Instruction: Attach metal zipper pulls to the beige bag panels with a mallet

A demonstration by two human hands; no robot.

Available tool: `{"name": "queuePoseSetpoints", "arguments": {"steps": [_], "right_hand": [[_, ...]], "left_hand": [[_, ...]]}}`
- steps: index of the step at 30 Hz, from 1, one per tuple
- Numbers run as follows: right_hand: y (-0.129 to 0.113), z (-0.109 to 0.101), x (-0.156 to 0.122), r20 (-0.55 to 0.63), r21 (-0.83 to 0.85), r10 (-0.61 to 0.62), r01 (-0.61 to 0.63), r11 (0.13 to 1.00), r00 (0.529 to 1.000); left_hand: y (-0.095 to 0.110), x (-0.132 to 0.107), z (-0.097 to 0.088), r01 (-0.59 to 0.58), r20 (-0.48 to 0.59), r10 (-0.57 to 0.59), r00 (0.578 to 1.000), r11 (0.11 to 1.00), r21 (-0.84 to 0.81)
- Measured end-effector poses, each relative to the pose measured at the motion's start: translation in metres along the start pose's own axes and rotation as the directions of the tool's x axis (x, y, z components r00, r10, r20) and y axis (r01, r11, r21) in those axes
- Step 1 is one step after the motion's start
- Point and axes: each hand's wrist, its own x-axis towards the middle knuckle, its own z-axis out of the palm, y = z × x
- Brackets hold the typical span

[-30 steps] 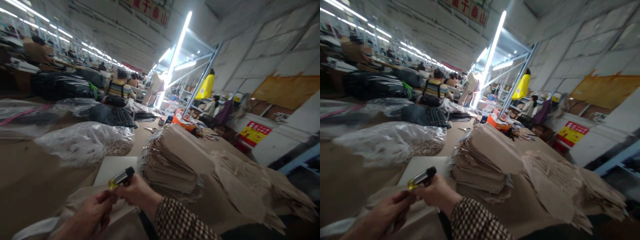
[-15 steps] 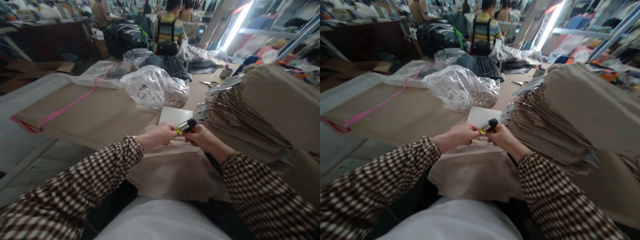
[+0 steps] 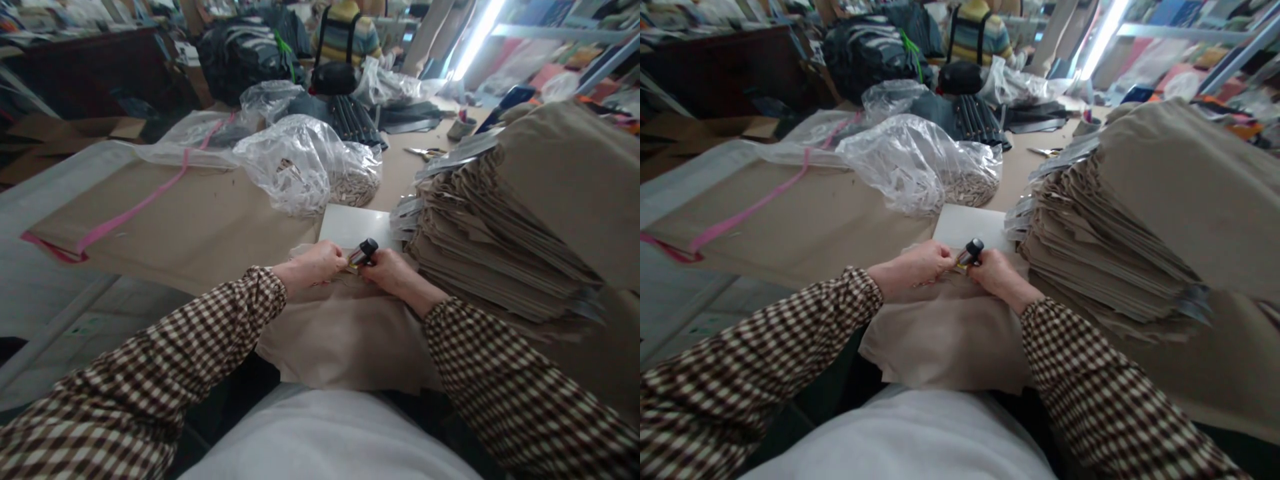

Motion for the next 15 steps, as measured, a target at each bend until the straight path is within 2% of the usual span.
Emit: {"name": "queuePoseSetpoints", "arguments": {"steps": [5, 9, 12, 15], "right_hand": [[-0.0033, 0.0027, 0.0013, -0.101, -0.141, -0.098, 0.084, 0.987, 0.99], [-0.0029, 0.0064, 0.004, -0.145, -0.199, -0.118, 0.088, 0.976, 0.982], [0.0001, 0.006, 0.0039, -0.153, -0.152, -0.136, 0.113, 0.982, 0.979], [0.001, -0.0029, -0.0022, -0.097, -0.016, -0.164, 0.164, 0.986, 0.982]], "left_hand": [[-0.0001, -0.0016, 0.0007, 0.013, -0.023, -0.014, 1.0, 1.0, -0.016], [-0.0037, 0.0008, 0.0005, 0.016, -0.028, -0.016, 0.999, 0.999, -0.032], [-0.0069, 0.0026, -0.0009, 0.015, -0.044, -0.016, 0.999, 1.0, -0.026], [-0.009, 0.0025, -0.0025, 0.016, -0.063, -0.018, 0.998, 0.999, -0.038]]}}
